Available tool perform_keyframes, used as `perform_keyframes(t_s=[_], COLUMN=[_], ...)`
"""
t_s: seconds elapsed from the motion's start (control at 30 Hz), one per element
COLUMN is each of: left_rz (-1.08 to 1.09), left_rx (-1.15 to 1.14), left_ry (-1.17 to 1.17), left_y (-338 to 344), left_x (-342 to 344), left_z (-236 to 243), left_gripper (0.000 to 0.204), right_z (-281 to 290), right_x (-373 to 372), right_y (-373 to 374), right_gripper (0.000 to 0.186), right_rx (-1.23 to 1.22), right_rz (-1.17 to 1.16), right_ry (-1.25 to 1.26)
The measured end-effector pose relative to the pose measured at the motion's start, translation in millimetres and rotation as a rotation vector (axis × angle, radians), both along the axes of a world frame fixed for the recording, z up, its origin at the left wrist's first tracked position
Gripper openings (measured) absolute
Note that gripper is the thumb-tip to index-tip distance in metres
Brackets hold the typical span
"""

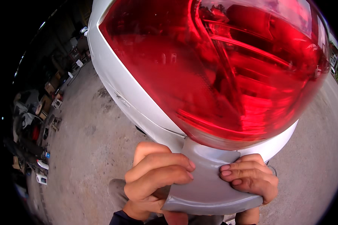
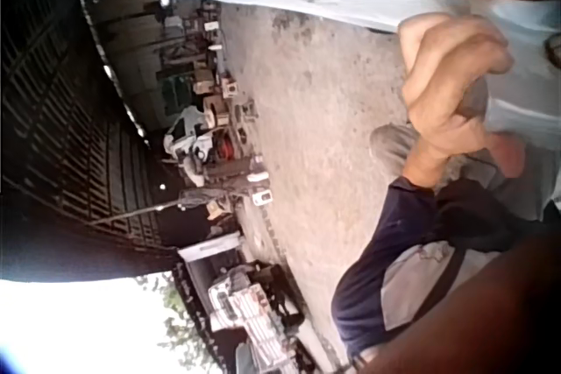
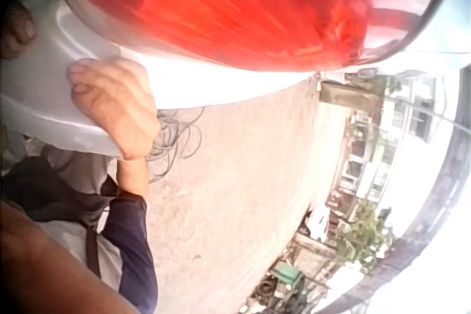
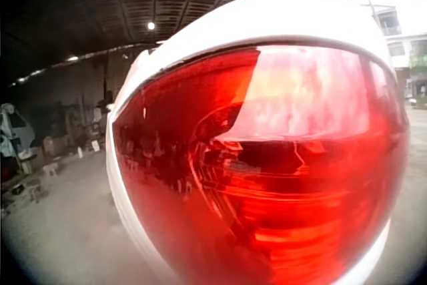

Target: The person uses a heat gun and a metal rod to push out a dent on the rear bumper of a white car. They repeatedly apply heat and pressure to the damaged area, then peel off a protective film to inspect the result.

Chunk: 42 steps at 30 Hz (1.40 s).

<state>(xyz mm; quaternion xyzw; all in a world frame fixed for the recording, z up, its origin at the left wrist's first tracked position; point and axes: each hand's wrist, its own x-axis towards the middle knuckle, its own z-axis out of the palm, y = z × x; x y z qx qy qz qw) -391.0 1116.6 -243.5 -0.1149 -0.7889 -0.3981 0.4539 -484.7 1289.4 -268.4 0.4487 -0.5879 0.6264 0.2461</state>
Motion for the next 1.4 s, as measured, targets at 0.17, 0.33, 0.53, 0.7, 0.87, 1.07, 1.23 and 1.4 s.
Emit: perform_keyframes(t_s=[0.17,0.33,0.53,0.7,0.87,1.07,1.23,1.4], left_rz=[0.012,0.013,-0.003,0.041,0.054,0.083,0.089,0.098], left_rx=[-0.026,-0.069,-0.069,-0.124,-0.126,-0.150,-0.152,-0.123], left_ry=[-0.006,-0.015,0.057,0.098,0.046,0.042,0.043,0.008], left_y=[-3,-5,-4,-6,-1,-3,-6,-6], left_x=[4,4,-2,-3,2,3,5,9], left_z=[-3,0,2,1,6,5,6,9], left_gripper=[0.031,0.035,0.046,0.065,0.070,0.070,0.070,0.071], right_z=[-3,-6,0,-2,-4,-4,-2,1], right_x=[0,-3,0,-2,-10,-7,-4,-1], right_y=[-2,-2,-1,-1,0,4,3,-4], right_gripper=[0.029,0.028,0.028,0.030,0.031,0.016,0.014,0.031], right_rx=[-0.024,-0.027,-0.014,-0.059,-0.101,-0.080,-0.069,-0.077], right_rz=[0.016,0.042,0.021,0.047,0.090,0.124,0.115,0.051], right_ry=[0.015,0.031,0.043,0.025,0.020,-0.032,-0.014,0.023])
